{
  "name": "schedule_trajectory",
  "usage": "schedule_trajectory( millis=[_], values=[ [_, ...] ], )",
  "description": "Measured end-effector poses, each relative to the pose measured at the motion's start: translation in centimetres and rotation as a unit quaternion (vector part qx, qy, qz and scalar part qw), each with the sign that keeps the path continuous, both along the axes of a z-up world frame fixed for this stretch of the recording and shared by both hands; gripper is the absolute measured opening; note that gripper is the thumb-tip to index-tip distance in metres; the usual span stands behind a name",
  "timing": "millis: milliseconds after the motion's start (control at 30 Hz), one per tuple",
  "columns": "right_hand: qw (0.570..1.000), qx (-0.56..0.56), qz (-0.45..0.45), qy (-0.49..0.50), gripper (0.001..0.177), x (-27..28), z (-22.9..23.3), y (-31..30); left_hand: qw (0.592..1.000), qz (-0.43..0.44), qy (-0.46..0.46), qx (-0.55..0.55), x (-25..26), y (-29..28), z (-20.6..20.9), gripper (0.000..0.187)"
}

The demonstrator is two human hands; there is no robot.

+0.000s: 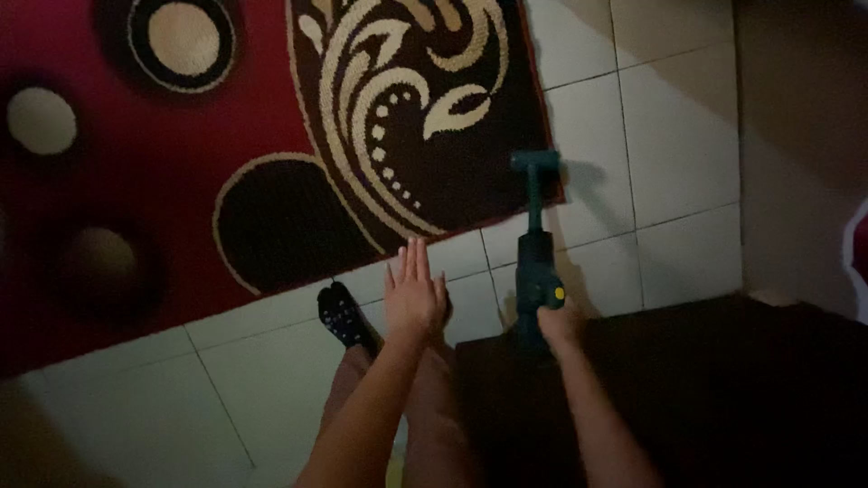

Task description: The person vacuums a patterned rug using a handheld vacuum cleaner.

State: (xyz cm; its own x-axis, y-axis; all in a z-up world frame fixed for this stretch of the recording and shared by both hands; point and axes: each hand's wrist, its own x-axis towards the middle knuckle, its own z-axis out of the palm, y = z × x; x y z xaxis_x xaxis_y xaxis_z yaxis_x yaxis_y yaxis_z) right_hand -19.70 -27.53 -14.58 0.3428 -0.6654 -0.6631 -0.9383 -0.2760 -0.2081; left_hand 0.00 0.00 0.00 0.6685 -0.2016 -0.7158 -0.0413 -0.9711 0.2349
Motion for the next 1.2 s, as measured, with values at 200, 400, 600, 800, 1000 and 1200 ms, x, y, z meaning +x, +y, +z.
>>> schedule_trajectory(
  millis=[200,400,600,800,1000,1200],
  values=[
    [0.990,0.113,-0.042,0.076,0.047,-2.0,5.1,4.9,0.999,-0.001,0.025,-0.047,-1.7,-1.3,2.1,0.071],
    [0.993,0.040,-0.068,0.090,0.051,-1.1,4.2,-2.4,0.998,-0.028,0.000,-0.063,-1.6,-2.6,2.1,0.069],
    [0.981,0.100,-0.113,0.120,0.051,0.5,6.4,0.0,0.998,-0.011,-0.011,-0.064,-2.1,-2.8,1.4,0.069],
    [0.976,0.179,-0.088,0.092,0.030,-3.1,7.5,7.2,0.998,0.017,-0.011,-0.053,-2.5,-0.6,1.4,0.072],
    [0.991,0.065,-0.017,0.115,0.031,-1.8,4.2,1.9,0.998,0.043,0.002,-0.047,-2.5,3.3,1.3,0.068],
    [0.986,0.139,0.012,0.086,0.033,-3.5,7.4,15.9,0.999,0.043,-0.019,-0.011,-4.4,7.2,1.4,0.069]
  ],
)
